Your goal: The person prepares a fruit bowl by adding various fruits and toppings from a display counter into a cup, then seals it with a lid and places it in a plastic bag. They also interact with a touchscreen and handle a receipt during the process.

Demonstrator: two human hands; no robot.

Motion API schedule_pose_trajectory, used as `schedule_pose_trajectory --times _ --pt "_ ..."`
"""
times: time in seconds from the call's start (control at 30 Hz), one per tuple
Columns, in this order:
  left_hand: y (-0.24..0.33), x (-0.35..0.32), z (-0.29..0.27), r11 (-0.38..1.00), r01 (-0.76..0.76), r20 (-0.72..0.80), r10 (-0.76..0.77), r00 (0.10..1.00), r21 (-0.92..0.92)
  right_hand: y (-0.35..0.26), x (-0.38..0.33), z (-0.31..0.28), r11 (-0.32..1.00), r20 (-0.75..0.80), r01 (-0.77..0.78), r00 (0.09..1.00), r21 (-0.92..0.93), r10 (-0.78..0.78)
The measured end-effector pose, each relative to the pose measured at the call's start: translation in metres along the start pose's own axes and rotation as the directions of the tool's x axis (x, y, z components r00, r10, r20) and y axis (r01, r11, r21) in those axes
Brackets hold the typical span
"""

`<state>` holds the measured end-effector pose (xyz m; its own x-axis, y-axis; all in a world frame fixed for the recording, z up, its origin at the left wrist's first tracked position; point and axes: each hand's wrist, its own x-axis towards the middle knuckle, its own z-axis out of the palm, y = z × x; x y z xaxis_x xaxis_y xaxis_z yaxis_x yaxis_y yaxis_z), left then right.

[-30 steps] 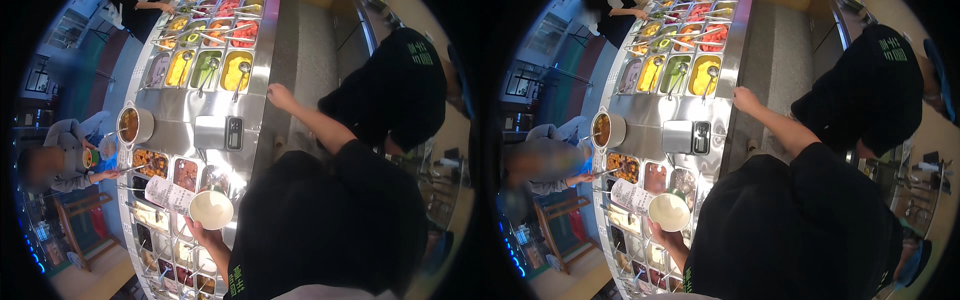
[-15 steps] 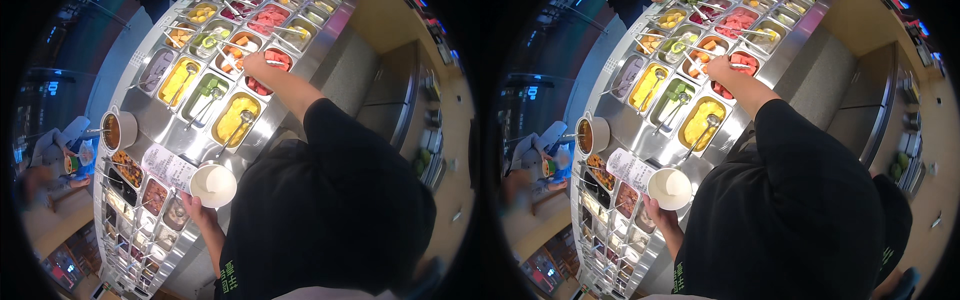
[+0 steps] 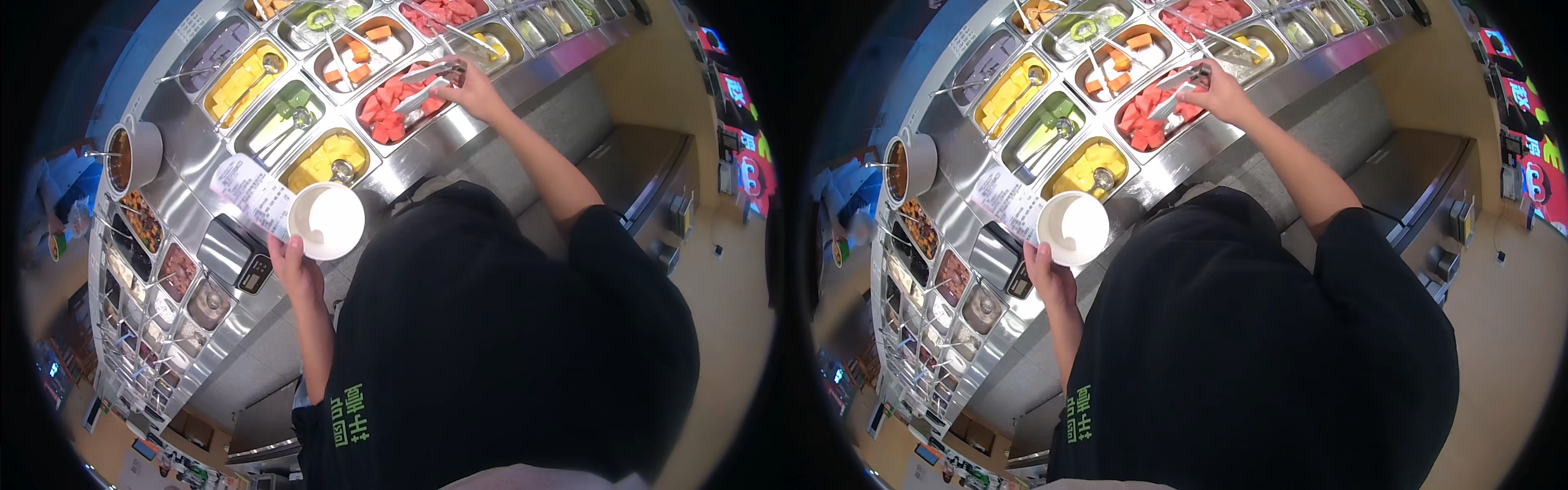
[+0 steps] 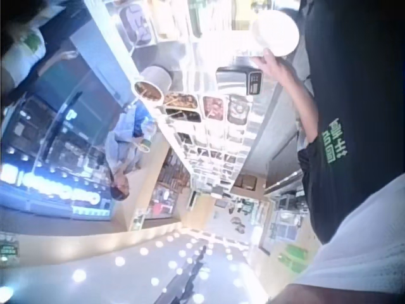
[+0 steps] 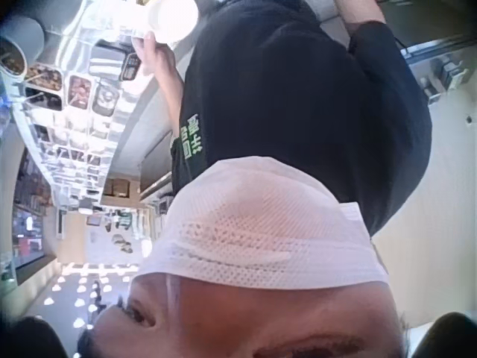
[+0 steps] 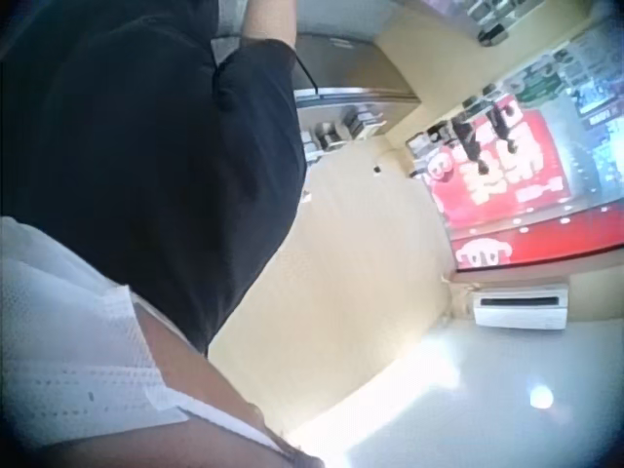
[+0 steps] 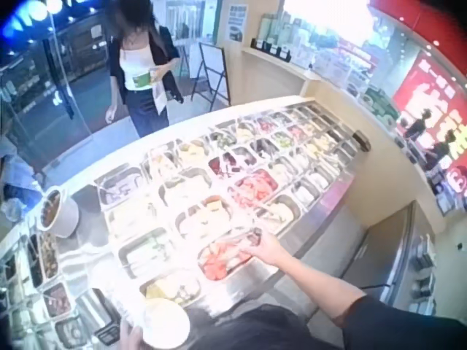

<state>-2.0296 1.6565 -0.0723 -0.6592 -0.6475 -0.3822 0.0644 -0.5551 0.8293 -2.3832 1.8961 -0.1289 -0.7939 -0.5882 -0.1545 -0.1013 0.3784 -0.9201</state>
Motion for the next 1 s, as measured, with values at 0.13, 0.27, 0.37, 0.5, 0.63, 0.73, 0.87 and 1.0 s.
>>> schedule_pose_trajectory --times 0.13,0.27,0.37,0.5,0.63,0.73,0.87,1.0 --pt "-0.04 0.016 0.011 0.995 0.101 -0.032 -0.1 0.994 0.012 -0.007 -0.018 0.045 0.994 -0.027 0.108 0.994 0.015 -0.107" --pt "-0.063 0.017 0.037 0.985 0.161 -0.099 -0.155 0.983 0.059 -0.006 -0.012 0.049 0.927 -0.004 0.2 0.977 -0.318 -0.212" --pt "-0.08 0.022 0.05 0.987 0.16 -0.123 -0.155 0.98 0.028 0.012 -0.008 0.04 0.902 -0.073 0.212 0.964 -0.376 -0.257" --pt "-0.091 0.027 0.08 0.991 0.134 -0.137 -0.133 0.982 -0.001 0.006 -0.004 0.038 0.932 -0.06 0.2 0.972 -0.304 -0.228" --pt "-0.094 0.023 0.102 0.989 0.151 -0.181 -0.147 0.972 0.009 0.011 0.003 0.038 0.829 0.138 0.413 0.91 -0.377 -0.391" --pt "-0.099 0.022 0.102 0.99 0.14 -0.203 -0.133 0.97 0.019 0.005 0.005 0.026 0.673 0.383 0.671 0.737 -0.312 -0.558" --pt "-0.102 0.026 0.096 0.993 0.115 -0.249 -0.108 0.962 0.013 0.009 0.02 0.028 0.789 0.489 0.542 0.793 -0.291 -0.364" --pt "-0.101 0.028 0.094 0.995 0.101 -0.264 -0.099 0.959 -0.007 -0.019 0.03 0.022 0.766 0.576 0.547 0.764 -0.339 -0.291"
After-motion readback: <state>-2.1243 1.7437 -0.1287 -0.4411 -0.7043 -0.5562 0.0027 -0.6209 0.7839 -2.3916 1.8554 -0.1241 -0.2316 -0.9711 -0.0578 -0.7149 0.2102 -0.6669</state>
